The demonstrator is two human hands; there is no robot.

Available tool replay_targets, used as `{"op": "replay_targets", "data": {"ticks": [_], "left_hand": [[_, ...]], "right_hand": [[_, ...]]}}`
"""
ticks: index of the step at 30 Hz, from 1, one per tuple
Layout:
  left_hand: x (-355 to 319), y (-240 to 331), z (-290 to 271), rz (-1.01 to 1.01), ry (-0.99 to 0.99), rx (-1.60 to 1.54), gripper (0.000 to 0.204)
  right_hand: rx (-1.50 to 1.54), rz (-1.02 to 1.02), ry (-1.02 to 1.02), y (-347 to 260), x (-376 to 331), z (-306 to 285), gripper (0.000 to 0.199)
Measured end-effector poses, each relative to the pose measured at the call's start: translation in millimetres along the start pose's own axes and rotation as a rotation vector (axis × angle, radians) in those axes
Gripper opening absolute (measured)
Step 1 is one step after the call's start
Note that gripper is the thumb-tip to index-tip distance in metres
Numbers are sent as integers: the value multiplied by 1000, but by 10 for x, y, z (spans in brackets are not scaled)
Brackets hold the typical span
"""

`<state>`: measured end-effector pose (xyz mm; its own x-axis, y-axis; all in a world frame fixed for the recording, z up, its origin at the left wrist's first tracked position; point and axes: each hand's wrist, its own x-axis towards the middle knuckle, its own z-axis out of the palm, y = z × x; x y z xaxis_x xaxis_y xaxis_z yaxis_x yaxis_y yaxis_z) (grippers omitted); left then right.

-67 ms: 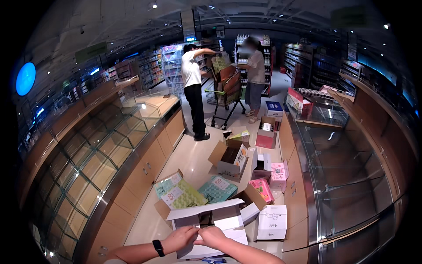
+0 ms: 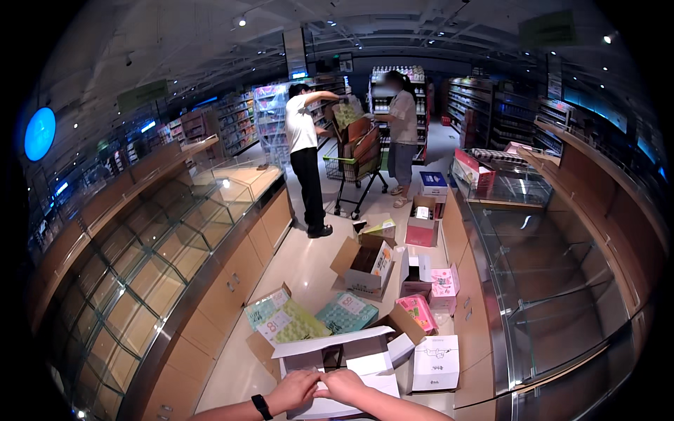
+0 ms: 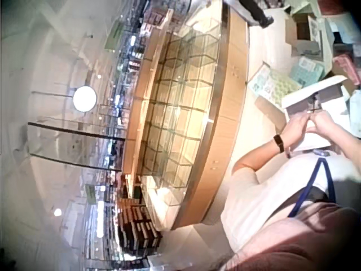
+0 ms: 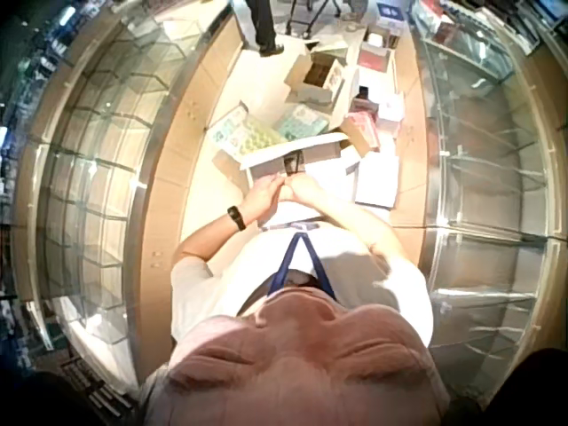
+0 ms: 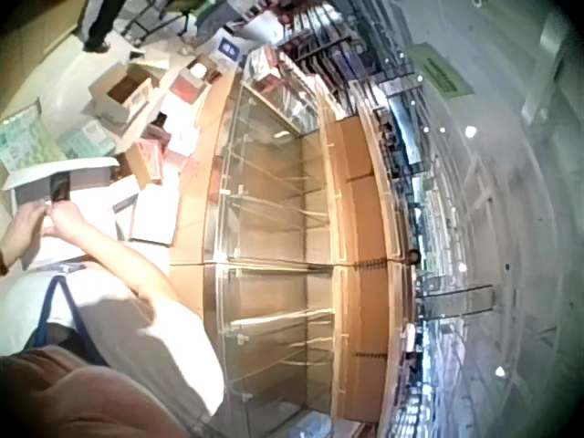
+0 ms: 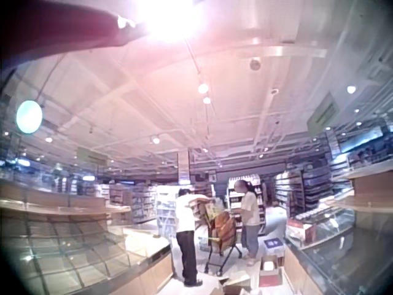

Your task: The person assembles flat-packed cardboard boxes by folding flaps and interlocking tabs. They handle multiple boxes of different sizes and colors, stacking completed boxes on the floor.

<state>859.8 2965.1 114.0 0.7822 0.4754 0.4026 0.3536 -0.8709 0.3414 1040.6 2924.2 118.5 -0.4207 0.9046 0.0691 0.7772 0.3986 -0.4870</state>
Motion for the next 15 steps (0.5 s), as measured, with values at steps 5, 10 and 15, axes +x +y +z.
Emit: {"op": "replay_targets", "data": {"ticks": [5, 10, 15], "left_hand": [[291, 412, -36, -140, -233, -121, 45], [578, 534, 292, 34, -374, 16, 52], [609, 431, 597, 10, -456, -120, 56]], "right_hand": [[348, 271, -225, 507, -256, 60, 44], [149, 410, 83, 1148, 56, 900, 60], [214, 696, 142, 1425, 465, 1242, 59]]}}
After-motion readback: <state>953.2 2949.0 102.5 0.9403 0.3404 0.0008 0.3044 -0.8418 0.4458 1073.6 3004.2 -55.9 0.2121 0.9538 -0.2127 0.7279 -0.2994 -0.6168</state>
